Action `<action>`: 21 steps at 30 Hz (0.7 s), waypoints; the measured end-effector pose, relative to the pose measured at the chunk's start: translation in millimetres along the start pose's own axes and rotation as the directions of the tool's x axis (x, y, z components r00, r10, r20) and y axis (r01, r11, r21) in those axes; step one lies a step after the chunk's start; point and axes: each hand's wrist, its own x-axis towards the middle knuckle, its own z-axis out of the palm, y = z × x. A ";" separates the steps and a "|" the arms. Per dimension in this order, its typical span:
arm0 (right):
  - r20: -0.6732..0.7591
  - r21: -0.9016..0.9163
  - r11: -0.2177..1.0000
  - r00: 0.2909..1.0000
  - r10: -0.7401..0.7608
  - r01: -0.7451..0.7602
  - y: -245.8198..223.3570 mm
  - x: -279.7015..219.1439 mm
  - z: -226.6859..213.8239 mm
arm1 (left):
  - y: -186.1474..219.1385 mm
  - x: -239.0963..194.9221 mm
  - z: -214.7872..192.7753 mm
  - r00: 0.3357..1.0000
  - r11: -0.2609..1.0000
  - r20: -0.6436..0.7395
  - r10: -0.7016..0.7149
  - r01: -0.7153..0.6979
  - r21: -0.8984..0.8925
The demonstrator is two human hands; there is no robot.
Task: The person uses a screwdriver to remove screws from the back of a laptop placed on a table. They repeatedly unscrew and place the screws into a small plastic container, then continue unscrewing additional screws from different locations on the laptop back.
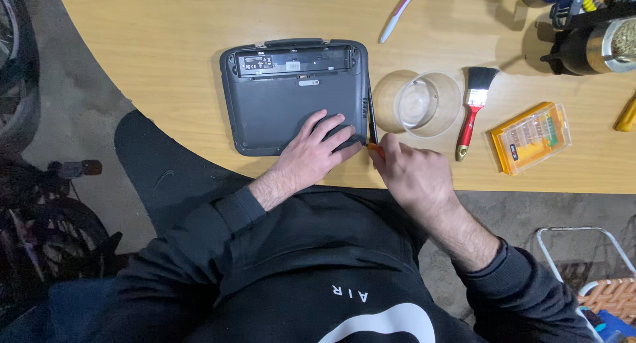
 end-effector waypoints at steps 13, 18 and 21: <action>-0.114 0.218 0.949 0.971 -0.208 0.229 7.8 7.3 16.7 | -2.7 -4.0 3.4 0.999 0.998 -0.041 -0.012 0.010 -0.060; -0.119 0.257 0.936 0.969 -0.215 0.239 7.3 5.6 9.6 | -2.9 -2.0 0.2 0.999 0.998 -0.031 -0.005 0.003 -0.057; -0.106 0.350 0.915 0.980 -0.171 0.198 9.5 6.3 8.4 | -2.8 -0.9 -2.1 1.000 0.999 -0.019 -0.004 0.003 -0.050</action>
